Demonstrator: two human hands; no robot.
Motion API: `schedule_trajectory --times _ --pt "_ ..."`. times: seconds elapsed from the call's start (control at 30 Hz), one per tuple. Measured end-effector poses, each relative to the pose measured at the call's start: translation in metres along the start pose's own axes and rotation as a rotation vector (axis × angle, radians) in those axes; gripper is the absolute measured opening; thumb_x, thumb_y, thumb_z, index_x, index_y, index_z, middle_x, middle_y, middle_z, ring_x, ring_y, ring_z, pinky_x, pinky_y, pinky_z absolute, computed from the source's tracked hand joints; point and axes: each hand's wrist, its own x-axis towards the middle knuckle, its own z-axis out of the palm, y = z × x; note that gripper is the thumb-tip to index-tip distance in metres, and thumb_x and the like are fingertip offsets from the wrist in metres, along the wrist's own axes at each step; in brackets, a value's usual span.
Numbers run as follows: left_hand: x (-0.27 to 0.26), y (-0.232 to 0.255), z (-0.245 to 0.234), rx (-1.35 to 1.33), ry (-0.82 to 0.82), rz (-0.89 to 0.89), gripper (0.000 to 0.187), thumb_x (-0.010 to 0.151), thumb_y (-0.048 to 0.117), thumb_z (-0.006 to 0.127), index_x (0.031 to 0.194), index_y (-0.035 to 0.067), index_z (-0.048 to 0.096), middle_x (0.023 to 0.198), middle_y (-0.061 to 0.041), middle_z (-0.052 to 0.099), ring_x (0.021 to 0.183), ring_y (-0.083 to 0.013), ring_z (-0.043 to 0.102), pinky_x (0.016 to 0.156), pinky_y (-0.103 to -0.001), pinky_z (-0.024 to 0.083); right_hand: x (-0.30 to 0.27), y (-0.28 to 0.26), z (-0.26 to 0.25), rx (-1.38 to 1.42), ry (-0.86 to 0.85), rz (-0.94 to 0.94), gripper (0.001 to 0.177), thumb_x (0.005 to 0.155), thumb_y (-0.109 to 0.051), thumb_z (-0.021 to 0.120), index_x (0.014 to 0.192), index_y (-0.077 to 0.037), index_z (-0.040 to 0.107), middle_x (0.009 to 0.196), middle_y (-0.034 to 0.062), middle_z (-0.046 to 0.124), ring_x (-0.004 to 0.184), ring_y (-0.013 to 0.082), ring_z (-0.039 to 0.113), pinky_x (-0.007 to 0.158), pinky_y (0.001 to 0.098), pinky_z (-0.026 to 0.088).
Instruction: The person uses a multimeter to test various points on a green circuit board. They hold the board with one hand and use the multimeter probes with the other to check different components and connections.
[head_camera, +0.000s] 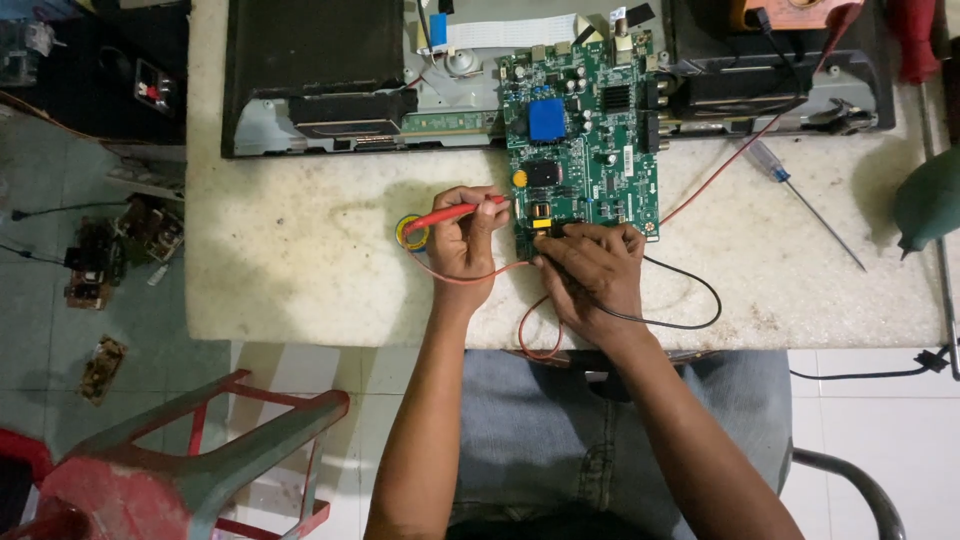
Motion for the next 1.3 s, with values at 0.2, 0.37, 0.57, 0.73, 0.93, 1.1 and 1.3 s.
schedule_trajectory --times 0.2,0.37,0.57,0.73,0.93,1.1,1.3 --pt "-0.001 -0.001 0.000 0.031 0.006 0.002 0.021 0.105 0.018 0.060 0.110 -0.001 0.052 0.112 -0.023 0.068 0.099 -0.0297 0.074 0.083 -0.034 0.066 -0.002 0.002 0.002 -0.041 0.000 -0.009 0.013 0.096 -0.027 0.074 0.107 -0.022 0.080 0.095 -0.0029 0.077 0.106 0.0242 0.071 0.091 0.0407 0.040" --pt "-0.001 -0.027 -0.006 -0.016 -0.004 0.023 0.017 0.106 0.017 0.057 0.113 0.002 0.051 0.110 -0.017 0.067 0.096 -0.0212 0.073 0.082 -0.029 0.065 -0.008 0.009 0.004 -0.012 -0.002 -0.024 0.018 0.095 -0.028 0.071 0.111 -0.023 0.079 0.096 -0.0010 0.077 0.108 0.0267 0.070 0.097 0.0446 0.038" --pt "0.000 -0.023 -0.011 -0.003 -0.039 0.010 0.019 0.106 0.016 0.056 0.115 0.001 0.048 0.108 -0.019 0.066 0.093 -0.0224 0.072 0.083 -0.032 0.065 -0.001 0.001 0.000 0.015 0.021 -0.006 0.022 0.097 -0.030 0.065 0.113 -0.021 0.078 0.093 0.0018 0.075 0.108 0.0272 0.069 0.093 0.0461 0.038" --pt "-0.001 -0.011 -0.007 -0.010 -0.033 -0.006 0.017 0.105 0.013 0.056 0.114 0.001 0.049 0.113 -0.020 0.066 0.096 -0.0243 0.073 0.086 -0.031 0.064 0.004 -0.007 -0.013 0.002 -0.013 0.009 0.018 0.097 -0.025 0.070 0.112 -0.017 0.075 0.097 0.0002 0.077 0.106 0.0254 0.070 0.091 0.0440 0.035" --pt "-0.001 -0.012 -0.009 -0.077 0.012 -0.030 0.021 0.102 0.019 0.060 0.114 0.003 0.052 0.118 -0.021 0.065 0.100 -0.0285 0.073 0.089 -0.035 0.065 0.017 -0.022 -0.020 0.098 0.054 0.064 0.016 0.102 -0.025 0.062 0.110 -0.014 0.070 0.106 0.0009 0.073 0.106 0.0228 0.068 0.093 0.0381 0.035" --pt "0.005 -0.051 -0.009 -0.031 0.046 -0.020 0.015 0.105 0.013 0.059 0.112 0.004 0.049 0.106 -0.013 0.064 0.094 -0.0167 0.069 0.085 -0.031 0.064 0.016 0.029 0.020 0.414 0.157 0.135 0.007 0.098 -0.003 0.064 0.093 -0.002 0.060 0.094 0.0170 0.072 0.093 0.0371 0.073 0.084 0.0439 0.052" --pt "0.001 -0.035 -0.005 -0.135 0.090 0.074 0.017 0.104 0.013 0.063 0.112 0.001 0.054 0.101 -0.017 0.069 0.090 -0.0207 0.073 0.079 -0.033 0.065 0.013 0.042 0.038 0.355 0.196 0.081 0.018 0.105 -0.001 0.060 0.109 0.001 0.042 0.103 0.0192 0.073 0.105 0.0330 0.073 0.095 0.0396 0.049"
